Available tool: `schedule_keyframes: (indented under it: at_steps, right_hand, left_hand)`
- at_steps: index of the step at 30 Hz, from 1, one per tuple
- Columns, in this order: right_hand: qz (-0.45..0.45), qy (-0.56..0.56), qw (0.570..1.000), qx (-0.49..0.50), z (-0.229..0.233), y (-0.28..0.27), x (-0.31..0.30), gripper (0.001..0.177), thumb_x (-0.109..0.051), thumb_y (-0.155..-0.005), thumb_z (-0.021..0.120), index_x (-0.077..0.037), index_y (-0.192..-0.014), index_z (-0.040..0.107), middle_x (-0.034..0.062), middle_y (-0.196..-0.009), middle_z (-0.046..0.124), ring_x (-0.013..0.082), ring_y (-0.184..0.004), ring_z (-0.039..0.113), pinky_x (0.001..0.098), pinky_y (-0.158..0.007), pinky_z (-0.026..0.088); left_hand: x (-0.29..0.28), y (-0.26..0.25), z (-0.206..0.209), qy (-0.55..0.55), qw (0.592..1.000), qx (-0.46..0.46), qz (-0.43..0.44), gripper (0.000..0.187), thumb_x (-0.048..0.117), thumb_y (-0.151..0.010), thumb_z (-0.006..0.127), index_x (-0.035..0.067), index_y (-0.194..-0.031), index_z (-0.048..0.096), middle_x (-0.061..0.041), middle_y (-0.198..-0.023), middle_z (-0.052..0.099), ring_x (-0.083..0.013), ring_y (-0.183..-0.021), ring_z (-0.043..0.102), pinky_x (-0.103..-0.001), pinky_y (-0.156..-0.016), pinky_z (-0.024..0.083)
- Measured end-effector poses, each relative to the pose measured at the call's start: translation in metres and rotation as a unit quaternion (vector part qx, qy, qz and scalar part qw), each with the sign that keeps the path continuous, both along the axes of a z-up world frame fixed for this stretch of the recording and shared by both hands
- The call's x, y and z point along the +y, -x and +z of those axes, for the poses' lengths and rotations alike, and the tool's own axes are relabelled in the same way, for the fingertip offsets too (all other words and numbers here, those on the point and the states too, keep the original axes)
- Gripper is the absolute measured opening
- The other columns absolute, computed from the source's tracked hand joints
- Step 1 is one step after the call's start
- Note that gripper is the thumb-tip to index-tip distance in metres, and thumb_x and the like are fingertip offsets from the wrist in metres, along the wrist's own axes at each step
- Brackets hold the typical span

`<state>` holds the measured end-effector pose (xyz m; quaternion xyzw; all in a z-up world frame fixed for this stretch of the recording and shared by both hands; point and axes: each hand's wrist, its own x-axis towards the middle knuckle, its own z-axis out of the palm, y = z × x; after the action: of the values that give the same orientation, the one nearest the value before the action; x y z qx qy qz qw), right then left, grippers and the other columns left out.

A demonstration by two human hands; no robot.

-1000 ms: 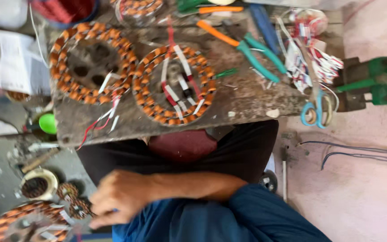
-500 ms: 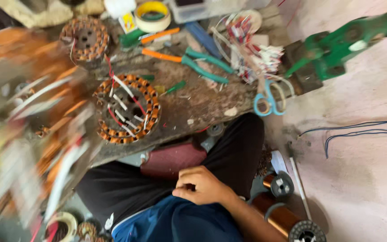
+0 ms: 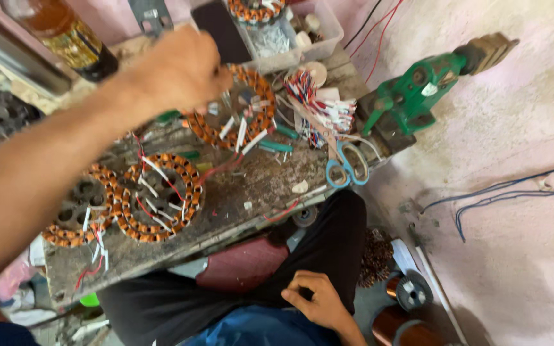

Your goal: The person sits on the floor and works on a motor stator, stripping and twisting wires, then soldering connections between the copper windings and lead wires. They use pliers, a soldering iron, and electrical tape to secure and insulate the connections.

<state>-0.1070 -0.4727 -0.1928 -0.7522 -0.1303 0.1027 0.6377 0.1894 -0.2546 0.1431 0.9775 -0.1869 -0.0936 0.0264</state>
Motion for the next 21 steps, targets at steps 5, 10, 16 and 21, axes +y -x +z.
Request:
schedule_keyframes:
  at_steps: [5,10,16,21]
  right_hand:
    - [-0.019,-0.005,1.000,0.000,-0.026,-0.006,0.001,0.020,-0.013,-0.086,0.079,0.001,-0.075,0.069,0.0077,-0.071,0.068,0.0170,-0.066,0.066,0.0321,-0.063,0.051]
    - [-0.008,0.006,1.000,0.000,-0.043,-0.016,0.004,0.019,-0.014,-0.086,0.078,0.000,-0.075,0.070,0.0067,-0.070,0.068,0.0164,-0.066,0.067,0.0314,-0.062,0.050]
    - [-0.026,0.022,0.999,0.021,-0.046,-0.019,0.004,0.022,-0.013,-0.085,0.079,0.000,-0.072,0.068,0.0064,-0.065,0.062,0.0166,-0.060,0.060,0.0320,-0.059,0.046]
    - [-0.034,0.011,0.999,0.032,-0.043,-0.022,0.007,0.018,-0.011,-0.084,0.078,0.000,-0.073,0.069,0.0055,-0.066,0.064,0.0152,-0.061,0.061,0.0311,-0.059,0.047]
  left_hand:
    - [-0.010,-0.012,-0.028,0.016,0.999,0.006,-0.037,0.044,0.030,-0.098,0.058,-0.002,-0.070,0.071,-0.006,-0.058,0.073,-0.0228,-0.065,0.076,-0.034,-0.079,0.061]
    - [-0.001,-0.019,-0.045,0.001,0.999,-0.018,-0.048,0.043,0.027,-0.097,0.060,-0.002,-0.067,0.072,-0.007,-0.058,0.071,-0.0265,-0.067,0.074,-0.037,-0.081,0.059]
    - [0.022,-0.018,-0.010,0.028,0.999,0.002,0.031,0.044,0.027,-0.100,0.059,-0.002,-0.069,0.071,-0.008,-0.063,0.073,-0.0215,-0.056,0.073,-0.036,-0.068,0.062]
    - [0.058,-0.021,0.012,0.098,0.993,0.009,0.061,0.043,0.020,-0.102,0.056,-0.007,-0.072,0.070,-0.010,-0.067,0.074,-0.0172,-0.052,0.071,-0.033,-0.057,0.059]
